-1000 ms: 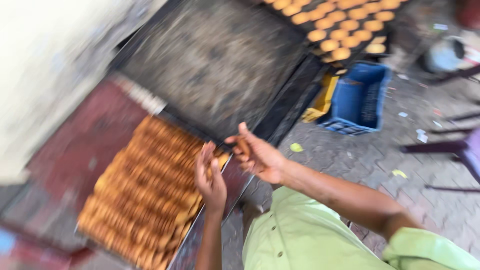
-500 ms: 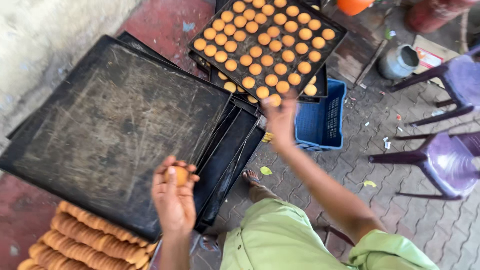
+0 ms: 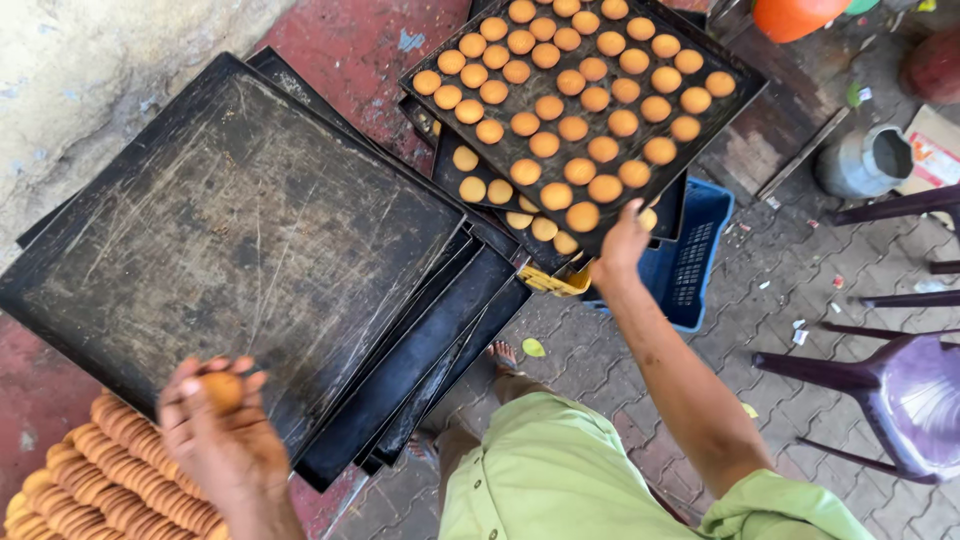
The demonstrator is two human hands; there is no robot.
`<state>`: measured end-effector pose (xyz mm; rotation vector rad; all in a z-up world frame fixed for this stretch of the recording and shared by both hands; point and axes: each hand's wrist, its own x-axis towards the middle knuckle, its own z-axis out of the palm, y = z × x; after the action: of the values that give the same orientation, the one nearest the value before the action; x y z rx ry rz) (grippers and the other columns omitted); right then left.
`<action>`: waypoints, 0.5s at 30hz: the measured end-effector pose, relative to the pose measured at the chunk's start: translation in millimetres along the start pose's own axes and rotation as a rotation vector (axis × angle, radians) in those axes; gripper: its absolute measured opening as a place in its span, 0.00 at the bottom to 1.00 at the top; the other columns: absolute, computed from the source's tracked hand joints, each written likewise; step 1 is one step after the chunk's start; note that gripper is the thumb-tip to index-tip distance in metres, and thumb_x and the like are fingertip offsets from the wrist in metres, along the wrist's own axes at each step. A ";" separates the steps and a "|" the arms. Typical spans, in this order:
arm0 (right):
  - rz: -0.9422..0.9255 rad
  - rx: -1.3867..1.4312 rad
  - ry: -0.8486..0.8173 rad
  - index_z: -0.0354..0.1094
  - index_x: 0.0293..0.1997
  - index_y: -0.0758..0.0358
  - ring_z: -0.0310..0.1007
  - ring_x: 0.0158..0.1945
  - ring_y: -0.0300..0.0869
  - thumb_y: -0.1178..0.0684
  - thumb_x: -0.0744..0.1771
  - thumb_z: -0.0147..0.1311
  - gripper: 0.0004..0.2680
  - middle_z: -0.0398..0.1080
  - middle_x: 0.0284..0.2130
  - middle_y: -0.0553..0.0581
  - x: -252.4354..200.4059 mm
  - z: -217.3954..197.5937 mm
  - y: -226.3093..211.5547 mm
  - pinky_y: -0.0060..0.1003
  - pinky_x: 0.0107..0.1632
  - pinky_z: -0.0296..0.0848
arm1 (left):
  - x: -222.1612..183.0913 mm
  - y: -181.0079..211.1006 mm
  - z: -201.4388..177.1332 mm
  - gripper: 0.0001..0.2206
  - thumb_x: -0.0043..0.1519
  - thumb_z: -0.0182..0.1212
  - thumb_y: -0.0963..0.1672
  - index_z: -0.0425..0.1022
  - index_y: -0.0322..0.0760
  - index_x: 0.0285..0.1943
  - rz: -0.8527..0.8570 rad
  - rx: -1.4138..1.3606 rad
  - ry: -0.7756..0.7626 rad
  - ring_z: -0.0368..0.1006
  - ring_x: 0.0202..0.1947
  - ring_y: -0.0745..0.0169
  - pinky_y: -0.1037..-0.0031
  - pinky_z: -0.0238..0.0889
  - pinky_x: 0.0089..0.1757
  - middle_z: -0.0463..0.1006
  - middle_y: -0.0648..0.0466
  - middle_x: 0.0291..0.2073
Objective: The person transfers biscuits from metal baking trays and stacks them in rows inside a rectangular container by hand, moving emptied baking trays aside.
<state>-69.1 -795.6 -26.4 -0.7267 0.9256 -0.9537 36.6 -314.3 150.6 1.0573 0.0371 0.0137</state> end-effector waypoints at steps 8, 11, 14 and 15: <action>-0.079 0.022 -0.240 0.63 0.58 0.64 0.78 0.52 0.48 0.60 0.69 0.50 0.11 0.74 0.51 0.60 -10.4 13.7 -163.3 0.46 0.57 0.80 | -1.0 20.4 -41.7 0.07 0.80 0.54 0.42 0.69 0.31 0.62 0.169 0.031 0.058 0.76 0.49 0.52 0.66 0.75 0.49 0.74 0.48 0.46; -0.140 -0.033 -0.364 0.63 0.62 0.66 0.77 0.56 0.46 0.61 0.72 0.50 0.11 0.73 0.54 0.58 -41.7 10.3 -201.4 0.43 0.63 0.77 | 4.6 21.1 -57.4 0.07 0.80 0.57 0.43 0.68 0.33 0.60 0.175 0.036 0.073 0.77 0.47 0.53 0.65 0.76 0.47 0.76 0.47 0.48; -0.118 -0.058 -0.471 0.63 0.63 0.65 0.77 0.56 0.44 0.62 0.72 0.49 0.11 0.73 0.55 0.57 -87.4 18.3 -224.7 0.43 0.65 0.76 | 10.5 24.8 -68.6 0.09 0.76 0.58 0.43 0.68 0.35 0.61 0.169 0.037 0.142 0.78 0.47 0.53 0.64 0.77 0.47 0.76 0.49 0.49; -0.100 -0.057 -0.492 0.63 0.63 0.65 0.77 0.56 0.44 0.62 0.72 0.49 0.11 0.73 0.55 0.57 -105.1 24.3 -229.1 0.43 0.65 0.76 | 12.6 27.2 -70.1 0.10 0.75 0.58 0.43 0.69 0.35 0.61 0.168 0.026 0.155 0.78 0.46 0.53 0.64 0.77 0.46 0.77 0.48 0.48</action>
<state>-156.7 -791.2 211.2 -1.0081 0.4879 -0.7848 46.8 -239.6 139.6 1.0810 0.0882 0.2480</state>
